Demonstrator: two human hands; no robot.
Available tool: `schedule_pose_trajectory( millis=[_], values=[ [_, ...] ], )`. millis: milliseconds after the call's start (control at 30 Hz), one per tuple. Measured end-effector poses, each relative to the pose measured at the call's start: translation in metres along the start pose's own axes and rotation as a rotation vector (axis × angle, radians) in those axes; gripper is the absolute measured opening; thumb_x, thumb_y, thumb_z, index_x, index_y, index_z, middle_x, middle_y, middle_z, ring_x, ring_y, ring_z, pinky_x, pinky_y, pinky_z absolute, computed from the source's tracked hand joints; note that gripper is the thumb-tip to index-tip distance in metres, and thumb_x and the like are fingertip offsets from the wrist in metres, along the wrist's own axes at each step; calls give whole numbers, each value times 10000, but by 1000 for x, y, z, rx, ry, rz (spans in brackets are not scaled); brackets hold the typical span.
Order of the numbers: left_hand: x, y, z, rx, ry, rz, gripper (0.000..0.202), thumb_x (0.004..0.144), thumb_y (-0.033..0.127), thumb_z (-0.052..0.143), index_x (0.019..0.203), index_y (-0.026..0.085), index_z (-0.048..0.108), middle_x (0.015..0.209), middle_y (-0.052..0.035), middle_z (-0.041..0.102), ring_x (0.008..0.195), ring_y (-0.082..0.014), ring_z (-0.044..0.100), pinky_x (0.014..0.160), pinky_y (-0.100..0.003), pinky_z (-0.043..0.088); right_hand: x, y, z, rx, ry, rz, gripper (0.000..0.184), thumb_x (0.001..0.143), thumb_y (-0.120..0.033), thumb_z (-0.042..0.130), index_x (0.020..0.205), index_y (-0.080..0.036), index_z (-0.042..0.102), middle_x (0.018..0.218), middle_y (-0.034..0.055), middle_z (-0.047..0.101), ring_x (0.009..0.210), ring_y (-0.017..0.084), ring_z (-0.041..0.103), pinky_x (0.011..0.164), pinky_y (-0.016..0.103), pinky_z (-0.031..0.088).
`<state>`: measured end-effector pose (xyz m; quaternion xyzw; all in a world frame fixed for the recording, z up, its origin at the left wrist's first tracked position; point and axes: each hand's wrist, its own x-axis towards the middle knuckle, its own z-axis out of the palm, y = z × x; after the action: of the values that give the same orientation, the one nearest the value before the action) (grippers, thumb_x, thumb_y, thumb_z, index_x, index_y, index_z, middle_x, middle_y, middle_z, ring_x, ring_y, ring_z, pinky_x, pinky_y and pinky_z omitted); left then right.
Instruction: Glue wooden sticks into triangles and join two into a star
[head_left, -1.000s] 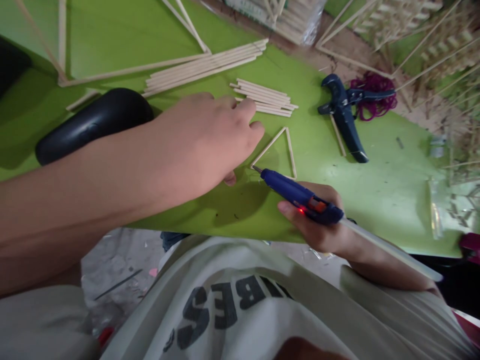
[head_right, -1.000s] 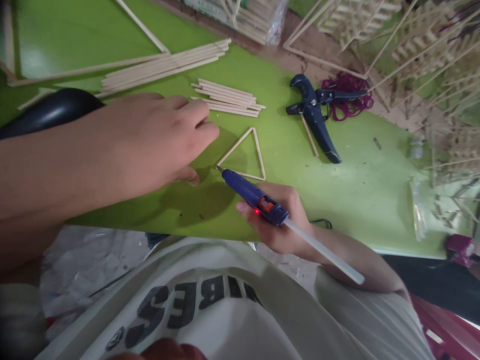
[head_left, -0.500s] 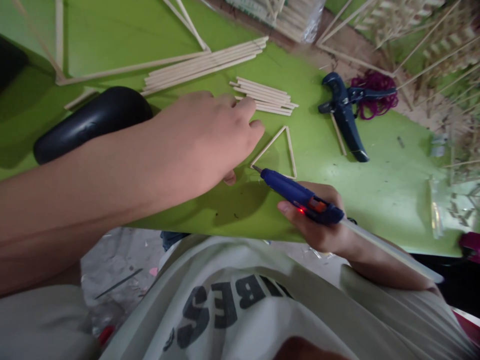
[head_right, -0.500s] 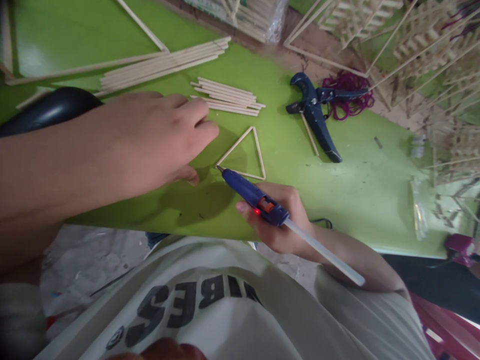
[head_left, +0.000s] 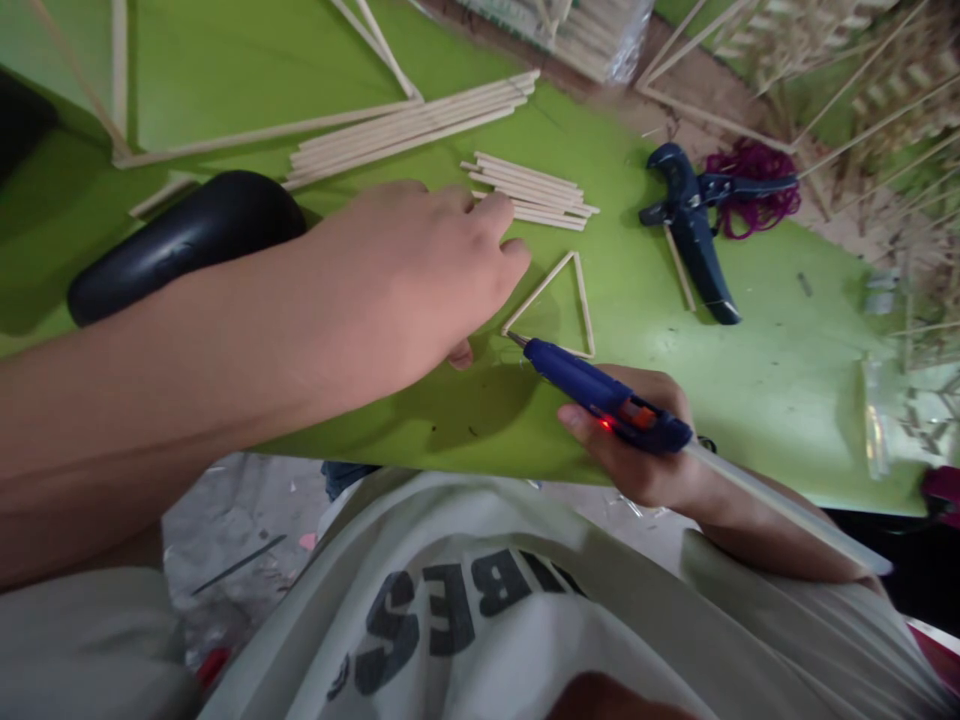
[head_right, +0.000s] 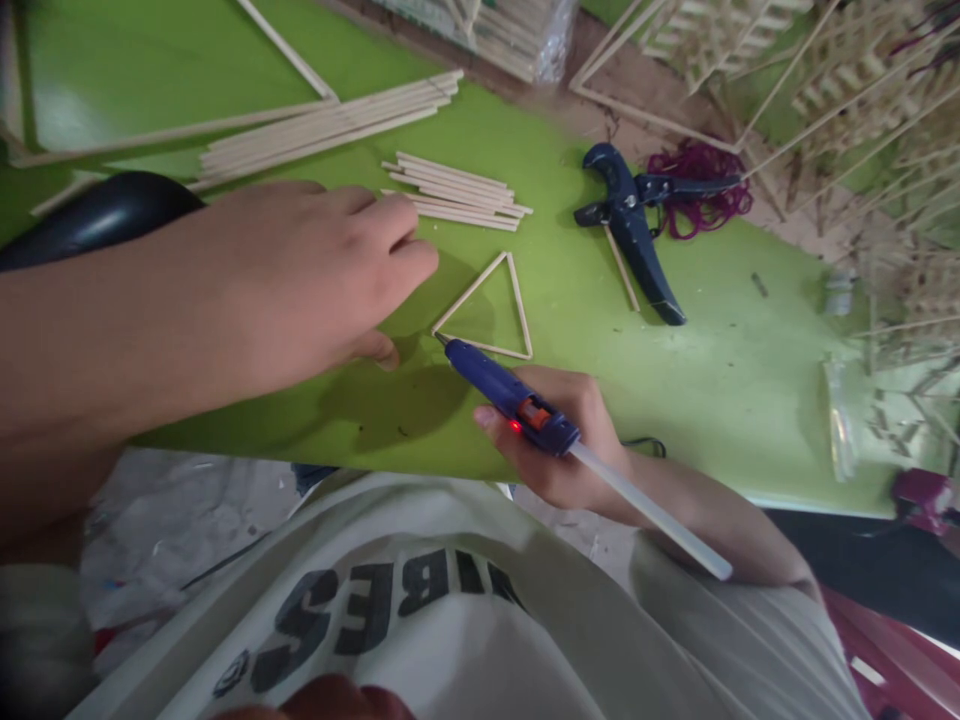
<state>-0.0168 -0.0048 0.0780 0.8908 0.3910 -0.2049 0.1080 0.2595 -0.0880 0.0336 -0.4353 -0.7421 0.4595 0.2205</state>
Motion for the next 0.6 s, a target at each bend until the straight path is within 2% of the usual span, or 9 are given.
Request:
schedule_pose_trajectory(
  millis=[200,300,433,600],
  values=[
    [0,-2,2,5,16,29,514,1029,301,926,1448,103,703,1427,-236,706,1187,-468,783,946,-564,697,0,-1,0,-17,8,13,455,1054,-183,772,763,-241,427,670,-49,414,577,111,349,550,317,274],
    [-1,-3,0,8,-3,13,479,1034,238,896,1451,115,693,1442,-215,704,1178,-426,783,934,-509,692,-1,-1,1,-21,18,1,455,1040,-184,798,766,-231,437,676,-54,425,584,97,369,559,308,289],
    [-1,-3,0,15,26,29,432,1049,167,838,1447,113,678,1441,-220,702,1122,-391,776,876,-475,670,-1,-1,0,-34,15,1,425,1028,-169,795,775,-224,458,693,-52,449,605,92,399,583,302,329],
    [1,-4,1,-18,-28,-10,504,1027,225,896,1466,132,667,1393,-204,700,1125,-397,775,866,-450,632,0,1,-1,-14,18,9,399,1023,-191,812,784,-221,494,699,-51,465,615,96,406,586,299,335]
  ],
)
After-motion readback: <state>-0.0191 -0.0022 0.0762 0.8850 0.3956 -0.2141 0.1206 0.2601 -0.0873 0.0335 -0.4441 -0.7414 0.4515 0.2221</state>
